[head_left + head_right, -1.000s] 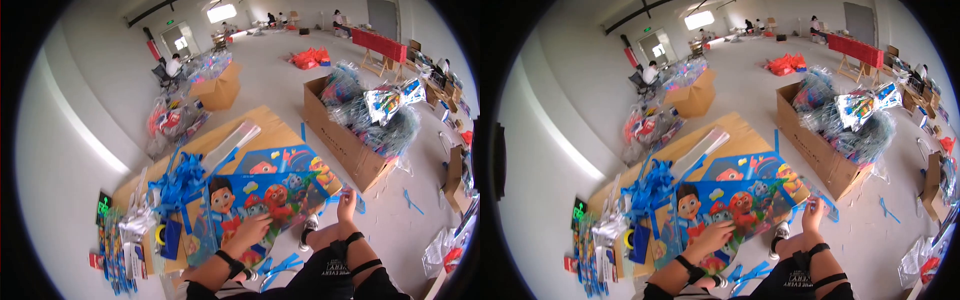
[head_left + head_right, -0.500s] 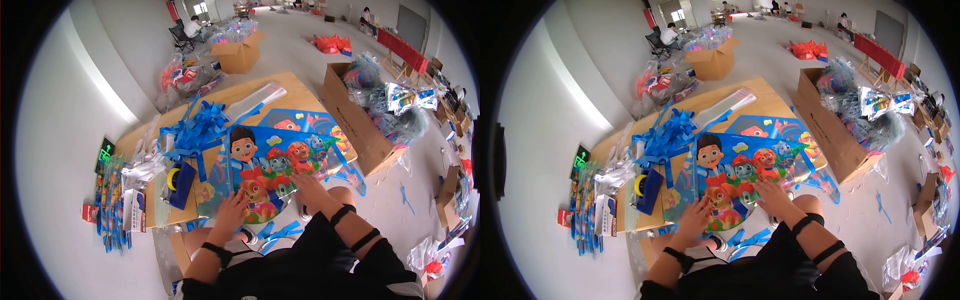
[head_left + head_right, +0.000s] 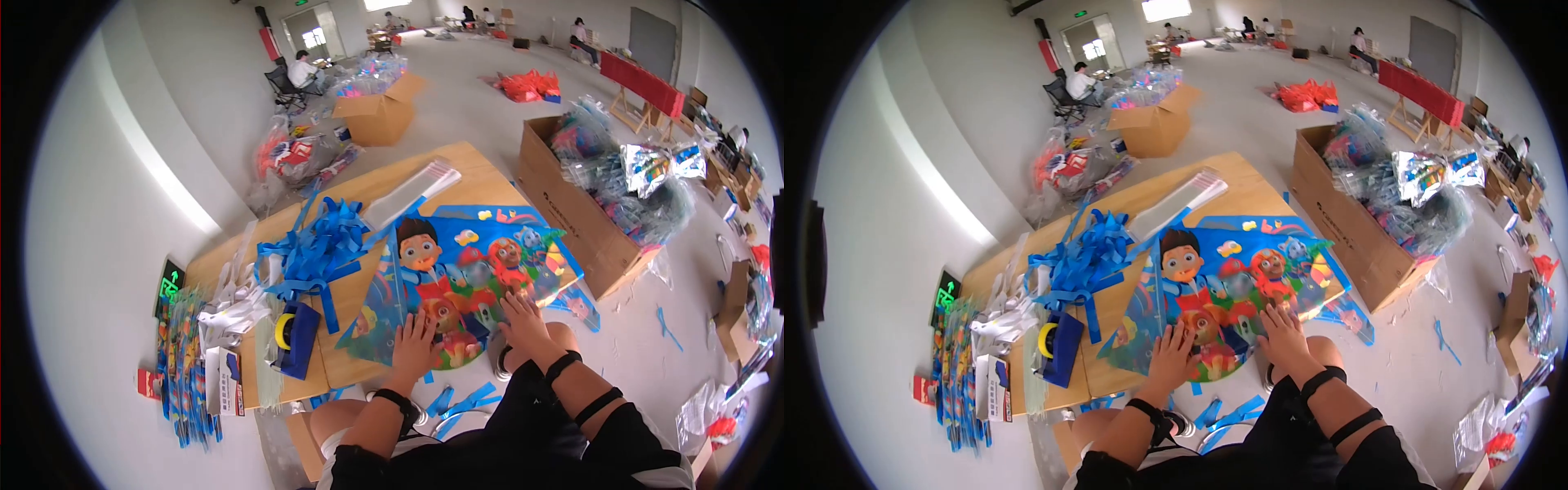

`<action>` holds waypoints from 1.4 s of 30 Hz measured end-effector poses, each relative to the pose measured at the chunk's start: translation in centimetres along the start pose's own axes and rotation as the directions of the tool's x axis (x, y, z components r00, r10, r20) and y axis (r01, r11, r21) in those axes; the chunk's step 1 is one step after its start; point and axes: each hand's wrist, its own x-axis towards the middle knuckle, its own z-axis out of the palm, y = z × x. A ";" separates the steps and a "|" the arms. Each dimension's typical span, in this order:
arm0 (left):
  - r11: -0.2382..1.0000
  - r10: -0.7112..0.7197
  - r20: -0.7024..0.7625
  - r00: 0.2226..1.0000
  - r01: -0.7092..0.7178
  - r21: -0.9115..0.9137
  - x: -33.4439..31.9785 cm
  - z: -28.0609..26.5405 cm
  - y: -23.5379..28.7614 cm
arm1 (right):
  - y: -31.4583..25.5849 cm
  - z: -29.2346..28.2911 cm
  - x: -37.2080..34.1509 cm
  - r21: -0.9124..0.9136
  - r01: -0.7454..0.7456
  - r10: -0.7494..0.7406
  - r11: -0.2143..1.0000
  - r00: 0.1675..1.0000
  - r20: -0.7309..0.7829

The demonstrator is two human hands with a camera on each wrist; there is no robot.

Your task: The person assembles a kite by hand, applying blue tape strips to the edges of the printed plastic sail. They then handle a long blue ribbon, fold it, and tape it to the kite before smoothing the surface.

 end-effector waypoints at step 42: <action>0.862 -0.505 -0.364 0.783 0.441 -0.248 0.8 -4.8 -9.0 | 2.4 0.5 -1.6 0.724 -0.067 0.227 0.686 0.966 -0.126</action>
